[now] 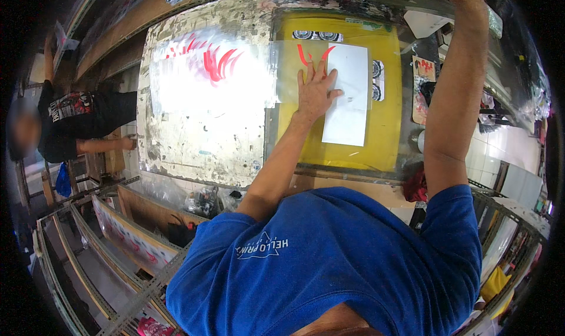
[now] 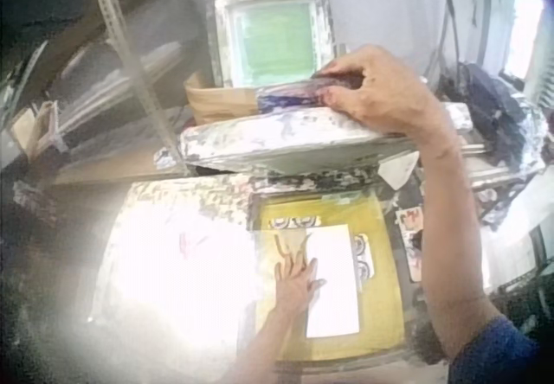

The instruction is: The person performs screen printing by placing sheets on a workspace, lowering a mesh frame, and applying red ink with a squeegee. They lift the frame after each print and move the completed sheet to an assistant.

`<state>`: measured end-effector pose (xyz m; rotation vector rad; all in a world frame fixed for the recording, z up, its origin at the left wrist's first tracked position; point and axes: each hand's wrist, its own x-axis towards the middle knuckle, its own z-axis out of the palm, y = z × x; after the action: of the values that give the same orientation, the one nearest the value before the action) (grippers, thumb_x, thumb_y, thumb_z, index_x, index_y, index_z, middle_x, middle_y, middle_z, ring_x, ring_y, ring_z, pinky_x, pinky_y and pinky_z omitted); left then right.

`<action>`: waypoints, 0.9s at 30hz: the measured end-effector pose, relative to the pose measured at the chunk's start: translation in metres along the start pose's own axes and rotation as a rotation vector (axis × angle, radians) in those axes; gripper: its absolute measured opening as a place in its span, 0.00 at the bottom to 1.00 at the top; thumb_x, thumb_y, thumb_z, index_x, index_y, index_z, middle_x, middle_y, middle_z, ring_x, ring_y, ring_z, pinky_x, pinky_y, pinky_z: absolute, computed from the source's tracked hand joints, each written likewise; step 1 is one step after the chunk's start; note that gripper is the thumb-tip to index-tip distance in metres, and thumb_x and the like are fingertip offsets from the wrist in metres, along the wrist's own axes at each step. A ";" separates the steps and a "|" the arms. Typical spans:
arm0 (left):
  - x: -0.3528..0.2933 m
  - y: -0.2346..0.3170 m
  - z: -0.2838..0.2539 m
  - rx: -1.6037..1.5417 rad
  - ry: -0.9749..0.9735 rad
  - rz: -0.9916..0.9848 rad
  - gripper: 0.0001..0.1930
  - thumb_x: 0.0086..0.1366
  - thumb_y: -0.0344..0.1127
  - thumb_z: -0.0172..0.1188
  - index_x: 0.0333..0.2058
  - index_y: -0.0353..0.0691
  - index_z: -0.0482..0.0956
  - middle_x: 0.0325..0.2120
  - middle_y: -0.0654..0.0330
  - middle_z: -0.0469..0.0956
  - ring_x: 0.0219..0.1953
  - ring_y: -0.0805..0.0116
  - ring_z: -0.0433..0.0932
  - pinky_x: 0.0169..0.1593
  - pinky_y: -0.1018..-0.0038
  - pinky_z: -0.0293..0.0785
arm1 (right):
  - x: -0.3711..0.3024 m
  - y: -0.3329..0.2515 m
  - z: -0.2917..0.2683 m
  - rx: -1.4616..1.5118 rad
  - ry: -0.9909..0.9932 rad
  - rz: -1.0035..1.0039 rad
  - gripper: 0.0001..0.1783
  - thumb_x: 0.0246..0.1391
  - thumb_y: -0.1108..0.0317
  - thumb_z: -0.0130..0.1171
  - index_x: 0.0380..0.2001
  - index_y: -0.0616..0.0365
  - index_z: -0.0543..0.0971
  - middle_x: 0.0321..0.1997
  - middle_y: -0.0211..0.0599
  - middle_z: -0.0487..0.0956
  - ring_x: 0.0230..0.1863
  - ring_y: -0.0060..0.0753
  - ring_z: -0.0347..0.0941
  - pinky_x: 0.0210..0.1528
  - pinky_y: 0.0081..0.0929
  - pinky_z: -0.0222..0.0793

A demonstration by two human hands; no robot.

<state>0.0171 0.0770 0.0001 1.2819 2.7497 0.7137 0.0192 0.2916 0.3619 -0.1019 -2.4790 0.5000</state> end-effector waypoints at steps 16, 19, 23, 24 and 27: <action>0.001 0.004 0.013 -0.044 0.038 0.032 0.33 0.58 0.54 0.66 0.59 0.48 0.74 0.67 0.50 0.60 0.69 0.39 0.53 0.67 0.36 0.44 | -0.004 -0.013 -0.011 0.025 -0.117 0.076 0.18 0.54 0.61 0.61 0.44 0.60 0.85 0.38 0.44 0.86 0.35 0.36 0.79 0.40 0.30 0.74; 0.001 0.004 0.010 -0.023 0.039 0.028 0.33 0.59 0.54 0.66 0.60 0.48 0.73 0.66 0.50 0.61 0.70 0.40 0.53 0.67 0.37 0.45 | -0.007 -0.021 -0.013 0.043 -0.161 0.097 0.18 0.54 0.61 0.62 0.44 0.59 0.85 0.36 0.43 0.86 0.33 0.34 0.79 0.38 0.28 0.73; 0.008 0.011 -0.016 -0.123 0.206 0.012 0.36 0.59 0.52 0.66 0.63 0.43 0.68 0.65 0.49 0.63 0.69 0.42 0.55 0.65 0.41 0.48 | -0.012 0.004 0.005 -0.013 -0.018 -0.046 0.18 0.53 0.59 0.63 0.43 0.58 0.86 0.34 0.39 0.86 0.31 0.30 0.78 0.36 0.25 0.72; 0.011 0.015 -0.030 -0.193 0.274 -0.008 0.38 0.59 0.52 0.66 0.64 0.41 0.67 0.65 0.49 0.64 0.68 0.42 0.56 0.65 0.43 0.49 | -0.022 0.035 0.014 -0.393 -0.049 -0.218 0.18 0.50 0.61 0.65 0.45 0.53 0.85 0.34 0.40 0.85 0.32 0.36 0.78 0.38 0.29 0.72; 0.006 0.034 -0.085 -0.769 0.579 -0.078 0.45 0.55 0.49 0.72 0.66 0.36 0.61 0.57 0.53 0.73 0.59 0.53 0.70 0.59 0.58 0.61 | -0.062 0.072 0.022 -0.780 -0.113 -0.297 0.20 0.46 0.64 0.68 0.46 0.48 0.85 0.33 0.39 0.84 0.33 0.42 0.78 0.41 0.33 0.72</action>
<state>0.0199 0.0667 0.0912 0.8670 2.3604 2.1210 0.0542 0.3401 0.2847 -0.0106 -2.5943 -0.6121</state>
